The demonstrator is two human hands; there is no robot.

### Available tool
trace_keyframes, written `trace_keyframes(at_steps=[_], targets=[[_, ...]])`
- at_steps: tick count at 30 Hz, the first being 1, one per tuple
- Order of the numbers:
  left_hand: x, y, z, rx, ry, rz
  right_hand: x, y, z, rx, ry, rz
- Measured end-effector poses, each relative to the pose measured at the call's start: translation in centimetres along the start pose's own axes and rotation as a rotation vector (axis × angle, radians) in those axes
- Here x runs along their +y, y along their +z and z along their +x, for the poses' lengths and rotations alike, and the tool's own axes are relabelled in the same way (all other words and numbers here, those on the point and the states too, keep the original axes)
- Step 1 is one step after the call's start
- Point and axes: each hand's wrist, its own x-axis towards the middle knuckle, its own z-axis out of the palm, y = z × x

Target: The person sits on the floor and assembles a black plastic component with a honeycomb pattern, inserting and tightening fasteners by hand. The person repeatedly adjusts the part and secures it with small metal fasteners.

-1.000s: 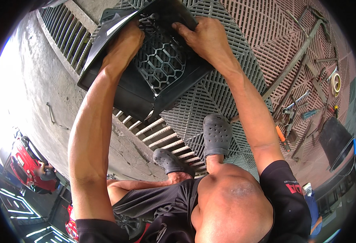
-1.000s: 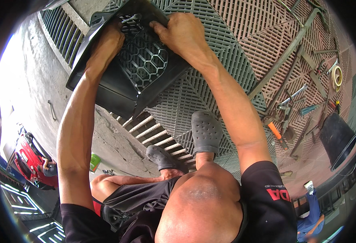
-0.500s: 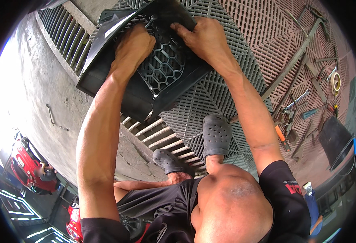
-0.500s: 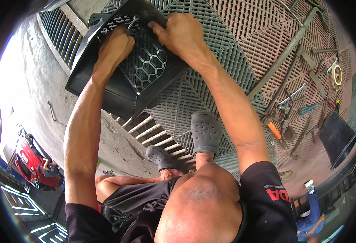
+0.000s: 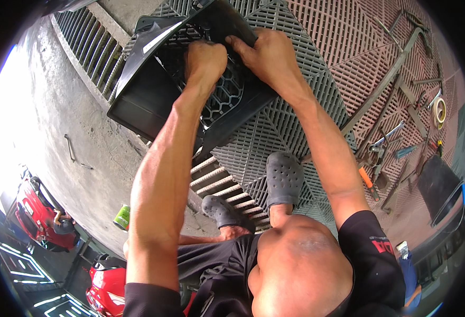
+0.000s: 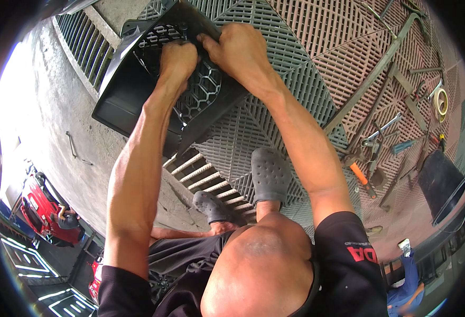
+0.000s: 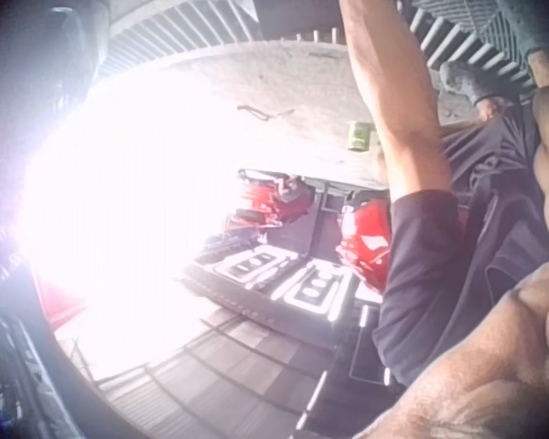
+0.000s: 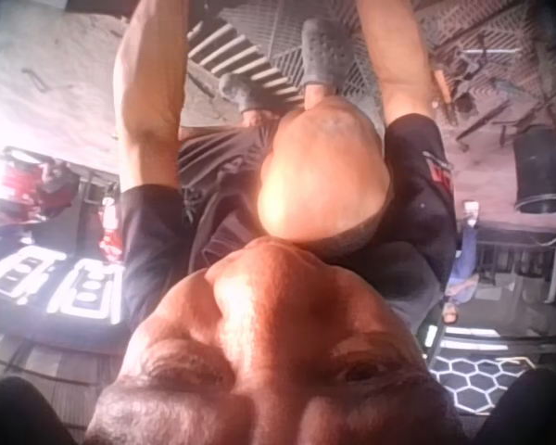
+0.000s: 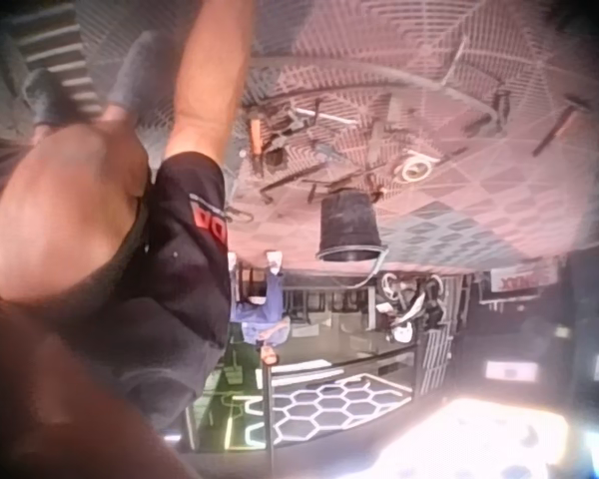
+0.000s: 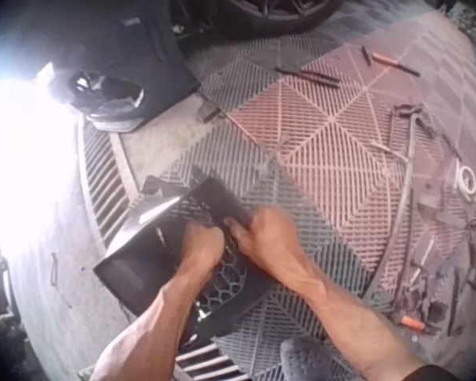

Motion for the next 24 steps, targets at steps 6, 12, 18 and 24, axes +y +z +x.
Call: trace_keyframes(at_steps=[6, 12, 18, 24], targets=[[0.1, -1.0, -2.2, -0.277, -0.177, -0.924, 0.1, 0.3, 0.1, -0.005, 0.015, 0.012], [0.2, -4.7, -3.8, -0.257, -0.151, -0.359, 0.8, -0.1, -0.2, -0.045, 0.001, -0.061], [0.0, -5.7, -1.6, -0.031, 0.23, 0.232, 0.7, -0.1, -0.1, -0.028, -0.04, -0.066], [-0.6, -6.3, 0.4, 0.095, 0.475, 0.423, 0.7, 0.0, -0.1, -0.01, -0.057, -0.068]])
